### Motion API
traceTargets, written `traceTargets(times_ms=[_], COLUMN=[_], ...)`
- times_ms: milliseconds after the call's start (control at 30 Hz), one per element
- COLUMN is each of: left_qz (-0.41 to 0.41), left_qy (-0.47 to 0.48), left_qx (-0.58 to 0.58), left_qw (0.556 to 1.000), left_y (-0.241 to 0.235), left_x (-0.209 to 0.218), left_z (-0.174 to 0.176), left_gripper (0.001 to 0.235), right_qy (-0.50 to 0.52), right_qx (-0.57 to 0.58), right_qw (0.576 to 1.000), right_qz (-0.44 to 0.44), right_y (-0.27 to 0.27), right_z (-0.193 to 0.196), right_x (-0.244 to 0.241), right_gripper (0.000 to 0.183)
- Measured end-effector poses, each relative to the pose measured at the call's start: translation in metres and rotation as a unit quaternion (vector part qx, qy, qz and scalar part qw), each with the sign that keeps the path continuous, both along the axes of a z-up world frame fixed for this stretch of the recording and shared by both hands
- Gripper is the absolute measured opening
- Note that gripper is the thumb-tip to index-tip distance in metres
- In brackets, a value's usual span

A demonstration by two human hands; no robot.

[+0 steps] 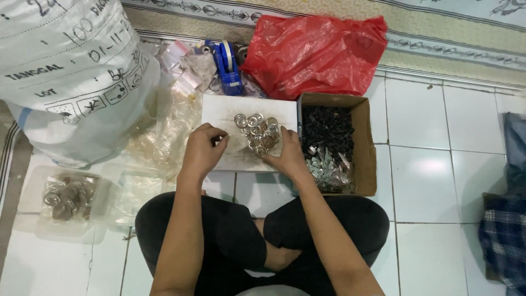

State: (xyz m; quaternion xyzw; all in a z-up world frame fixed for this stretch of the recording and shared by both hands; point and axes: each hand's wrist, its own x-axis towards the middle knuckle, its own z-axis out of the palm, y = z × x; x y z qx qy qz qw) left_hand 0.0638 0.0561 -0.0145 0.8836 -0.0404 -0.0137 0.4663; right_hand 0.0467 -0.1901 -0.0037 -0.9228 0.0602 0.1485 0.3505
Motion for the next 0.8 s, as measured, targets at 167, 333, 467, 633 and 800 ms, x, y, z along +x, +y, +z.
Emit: traceTargets(times_ms=[167, 333, 467, 633, 800], left_qz=[-0.003, -0.012, -0.021, -0.023, -0.02], left_qy=[0.014, 0.018, 0.024, 0.013, 0.003], left_qx=[0.012, 0.011, 0.014, 0.001, -0.003], left_qw=[1.0, 1.0, 0.999, 1.0, 1.0], left_y=[-0.011, -0.02, -0.023, -0.019, -0.016], left_x=[0.006, 0.011, 0.013, 0.014, 0.016], left_z=[-0.009, -0.017, -0.015, -0.018, -0.02], left_gripper=[0.015, 0.015, 0.017, 0.018, 0.017], right_qy=[-0.04, -0.033, -0.046, -0.056, -0.086], right_qx=[-0.042, -0.024, -0.017, -0.003, 0.174], right_qw=[0.998, 0.999, 0.999, 0.998, 0.98], right_qz=[0.023, 0.016, 0.021, 0.033, -0.049], right_y=[0.006, 0.005, 0.0, -0.009, -0.016], right_z=[-0.046, -0.067, -0.074, -0.087, -0.083], right_x=[0.02, 0.029, 0.035, 0.038, 0.04], right_gripper=[0.09, 0.068, 0.05, 0.031, 0.03])
